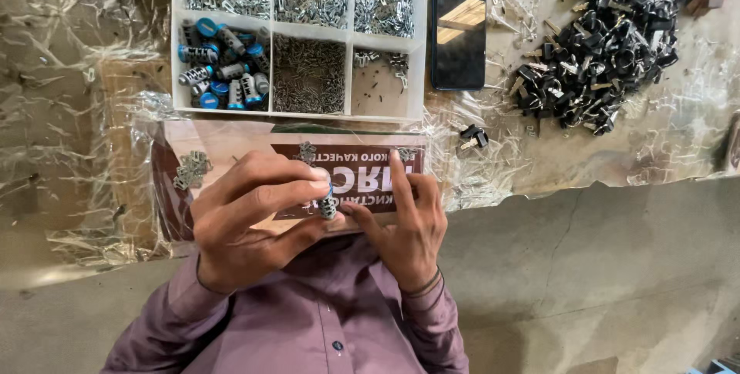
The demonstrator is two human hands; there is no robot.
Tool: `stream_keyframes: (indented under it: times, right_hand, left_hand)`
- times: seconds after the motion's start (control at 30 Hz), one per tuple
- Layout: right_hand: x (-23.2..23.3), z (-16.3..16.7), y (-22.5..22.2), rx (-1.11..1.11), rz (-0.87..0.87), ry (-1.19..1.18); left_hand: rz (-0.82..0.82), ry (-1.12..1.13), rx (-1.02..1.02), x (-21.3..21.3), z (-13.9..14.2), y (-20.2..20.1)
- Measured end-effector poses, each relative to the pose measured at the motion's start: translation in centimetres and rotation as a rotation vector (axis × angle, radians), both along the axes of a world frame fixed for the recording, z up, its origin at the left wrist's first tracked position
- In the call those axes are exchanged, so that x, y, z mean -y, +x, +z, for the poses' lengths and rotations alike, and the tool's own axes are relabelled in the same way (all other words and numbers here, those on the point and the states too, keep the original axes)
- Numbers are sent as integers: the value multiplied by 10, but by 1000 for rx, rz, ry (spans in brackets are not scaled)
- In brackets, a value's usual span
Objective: The person picks small metal clamp components from a pile on the table, fits the pieces together by hand, and places the assembled parts into a compartment organizer box, repeating the cycle. A smartphone rests beside the organizer on the plastic-covered table.
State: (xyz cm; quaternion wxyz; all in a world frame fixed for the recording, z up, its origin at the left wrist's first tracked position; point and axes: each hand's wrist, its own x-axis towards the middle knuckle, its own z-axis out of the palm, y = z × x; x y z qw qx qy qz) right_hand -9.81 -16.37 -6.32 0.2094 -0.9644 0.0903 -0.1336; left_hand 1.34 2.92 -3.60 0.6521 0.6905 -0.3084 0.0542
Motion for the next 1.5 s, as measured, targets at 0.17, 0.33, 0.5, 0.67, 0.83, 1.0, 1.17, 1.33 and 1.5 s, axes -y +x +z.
stream_keyframes:
  times: [0.17,0.33,0.5,0.67,0.83,1.0,1.17,1.33,1.5]
  right_hand:
    - [4,-16,-11,79,-48,303]
    - [9,-21,-17,136,12,175]
    - [13,-16,-15,37,150,-25]
    - [27,-30,-28,186,331,-57]
    - [28,-43,-51,259,238,640]
    - [20,-30,-42,358,-99,1343]
    - [1,0,-22,501,74,816]
    - [-16,18,-12,450,117,682]
    - [-21,15,-2,446,105,570]
  left_hand:
    - [-4,-20,7,-2,-4,0]
    - [-6,0,-17,-1,-11,0]
    - [-33,4,-18,7,-13,0]
    - [-34,26,-3,16,-12,-3]
    - [-115,40,3,21,-11,-10]
    - [-209,76,27,29,-5,-20]
    - [-207,107,11,19,-1,-23]
    - [-186,95,-24,8,-4,-23]
    - [-191,97,-42,3,-11,-21]
